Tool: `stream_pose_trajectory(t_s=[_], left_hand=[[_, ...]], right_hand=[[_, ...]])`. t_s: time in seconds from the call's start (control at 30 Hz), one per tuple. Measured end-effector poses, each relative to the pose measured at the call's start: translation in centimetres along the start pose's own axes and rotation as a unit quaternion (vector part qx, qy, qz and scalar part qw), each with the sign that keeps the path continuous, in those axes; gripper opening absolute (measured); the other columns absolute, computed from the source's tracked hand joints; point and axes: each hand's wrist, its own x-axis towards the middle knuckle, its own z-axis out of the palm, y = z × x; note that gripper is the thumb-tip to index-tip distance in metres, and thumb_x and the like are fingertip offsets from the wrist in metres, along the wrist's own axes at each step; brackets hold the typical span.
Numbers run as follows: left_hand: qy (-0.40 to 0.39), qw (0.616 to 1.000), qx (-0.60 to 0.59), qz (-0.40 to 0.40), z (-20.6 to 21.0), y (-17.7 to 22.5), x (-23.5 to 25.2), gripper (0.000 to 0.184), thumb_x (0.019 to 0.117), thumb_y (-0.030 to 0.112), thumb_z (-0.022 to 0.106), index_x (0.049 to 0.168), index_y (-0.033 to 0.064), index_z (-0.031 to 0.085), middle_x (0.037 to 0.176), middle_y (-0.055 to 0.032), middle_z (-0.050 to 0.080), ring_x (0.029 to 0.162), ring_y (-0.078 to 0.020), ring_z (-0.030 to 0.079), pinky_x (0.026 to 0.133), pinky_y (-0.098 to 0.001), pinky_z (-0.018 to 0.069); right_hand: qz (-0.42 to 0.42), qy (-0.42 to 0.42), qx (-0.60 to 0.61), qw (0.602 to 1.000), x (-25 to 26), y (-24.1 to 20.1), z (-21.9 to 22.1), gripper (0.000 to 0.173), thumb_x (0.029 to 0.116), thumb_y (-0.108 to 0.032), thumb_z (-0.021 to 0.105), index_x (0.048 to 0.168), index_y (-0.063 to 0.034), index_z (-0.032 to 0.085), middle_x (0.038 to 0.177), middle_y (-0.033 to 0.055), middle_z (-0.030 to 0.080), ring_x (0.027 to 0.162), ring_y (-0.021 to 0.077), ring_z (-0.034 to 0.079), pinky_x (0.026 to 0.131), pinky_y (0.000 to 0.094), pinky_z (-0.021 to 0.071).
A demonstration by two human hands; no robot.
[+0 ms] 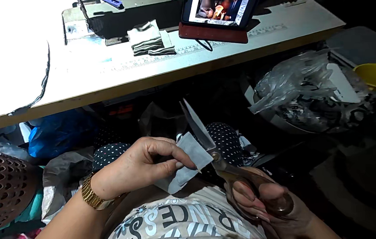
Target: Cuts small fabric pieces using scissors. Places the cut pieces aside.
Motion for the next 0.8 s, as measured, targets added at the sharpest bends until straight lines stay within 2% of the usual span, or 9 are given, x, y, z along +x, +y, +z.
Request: stream_pose_trajectory(t_s=[0.1, 0.17, 0.23, 0.33, 0.47, 0.57, 0.7, 0.8], left_hand=[[0.004, 0.999, -0.025, -0.022, -0.8, 0.1, -0.1, 0.015, 0.0958, 0.003, 0.065, 0.107, 0.0024, 0.075, 0.094, -0.0018, 0.069, 0.076, -0.0054, 0.064, 0.065, -0.0175, 0.0557], [0.006, 0.998, -0.045, -0.041, -1.5, 0.4, 0.1, 0.024, 0.0943, 0.002, 0.067, 0.118, 0.0017, 0.071, 0.108, -0.0028, 0.072, 0.086, -0.0069, 0.067, 0.073, -0.0193, 0.058], [0.008, 0.997, -0.056, -0.05, -2.3, 0.9, 0.3, 0.037, 0.0903, -0.002, 0.07, 0.127, 0.0005, 0.067, 0.119, -0.0044, 0.071, 0.098, -0.0107, 0.068, 0.084, -0.0224, 0.0581], [0.024, 0.997, -0.05, -0.054, -3.1, 1.6, 0.6, 0.051, 0.0847, -0.008, 0.073, 0.134, 0.0003, 0.063, 0.127, -0.0056, 0.069, 0.105, -0.0129, 0.069, 0.087, -0.0235, 0.0597], [0.016, 0.998, -0.03, -0.049, -3.5, 1.8, 1.1, 0.055, 0.0828, -0.01, 0.074, 0.136, 0.0, 0.062, 0.129, -0.0046, 0.069, 0.107, -0.0108, 0.069, 0.088, -0.0218, 0.0596], [-0.005, 0.998, -0.03, -0.058, -3.1, 1.7, 1.3, 0.059, 0.081, -0.011, 0.075, 0.137, 0.0007, 0.061, 0.129, -0.0044, 0.069, 0.104, -0.01, 0.069, 0.085, -0.0211, 0.0596], [-0.018, 0.995, -0.043, -0.083, -2.6, 1.2, 1.1, 0.061, 0.08, -0.013, 0.075, 0.137, 0.0011, 0.061, 0.131, -0.0048, 0.067, 0.103, -0.0102, 0.069, 0.084, -0.0214, 0.0593], [-0.018, 0.994, -0.053, -0.098, -2.7, 0.8, 0.8, 0.055, 0.0805, -0.011, 0.076, 0.133, 0.0022, 0.064, 0.125, -0.004, 0.069, 0.09, -0.0086, 0.069, 0.073, -0.0198, 0.0594]], right_hand=[[0.013, -0.024, -0.063, 0.998, -0.7, -0.6, -1.0, 0.062, 0.085, -0.079, 0.056, 0.101, -0.0197, 0.068, 0.083, -0.0073, 0.065, 0.071, 0.0023, 0.064, 0.061, 0.0177, 0.053], [0.049, -0.055, -0.112, 0.991, -1.5, -1.2, -2.0, 0.078, 0.0794, -0.089, 0.05, 0.11, -0.0195, 0.066, 0.093, -0.0052, 0.066, 0.082, 0.0053, 0.065, 0.067, 0.0197, 0.0532], [0.095, -0.047, -0.153, 0.983, -2.6, -2.1, -2.4, 0.079, 0.0784, -0.088, 0.052, 0.114, -0.0188, 0.065, 0.094, -0.0045, 0.065, 0.084, 0.0069, 0.065, 0.07, 0.0214, 0.0543], [0.145, -0.059, -0.209, 0.965, -3.4, -3.3, -2.5, 0.08, 0.0797, -0.085, 0.057, 0.122, -0.0166, 0.064, 0.096, -0.0034, 0.065, 0.083, 0.0069, 0.064, 0.071, 0.0217, 0.0551], [0.158, -0.101, -0.31, 0.932, -2.4, -4.6, -1.6, 0.081, 0.082, -0.085, 0.053, 0.113, -0.0108, 0.06, 0.089, -0.0021, 0.061, 0.078, 0.005, 0.061, 0.065, 0.02, 0.0512], [0.149, -0.108, -0.361, 0.914, -1.4, -5.1, -0.8, 0.078, 0.0856, -0.082, 0.053, 0.111, -0.0085, 0.06, 0.089, -0.0012, 0.06, 0.079, 0.0043, 0.06, 0.067, 0.0198, 0.0511], [0.138, -0.127, -0.369, 0.91, -0.4, -5.1, -0.5, 0.075, 0.0875, -0.079, 0.054, 0.108, -0.0075, 0.059, 0.087, -0.0006, 0.058, 0.078, 0.0044, 0.058, 0.066, 0.0195, 0.0491], [0.137, -0.132, -0.364, 0.912, 0.0, -5.1, -0.4, 0.077, 0.0863, -0.081, 0.054, 0.108, -0.0072, 0.06, 0.087, -0.0006, 0.059, 0.078, 0.0038, 0.059, 0.065, 0.0188, 0.0494]])
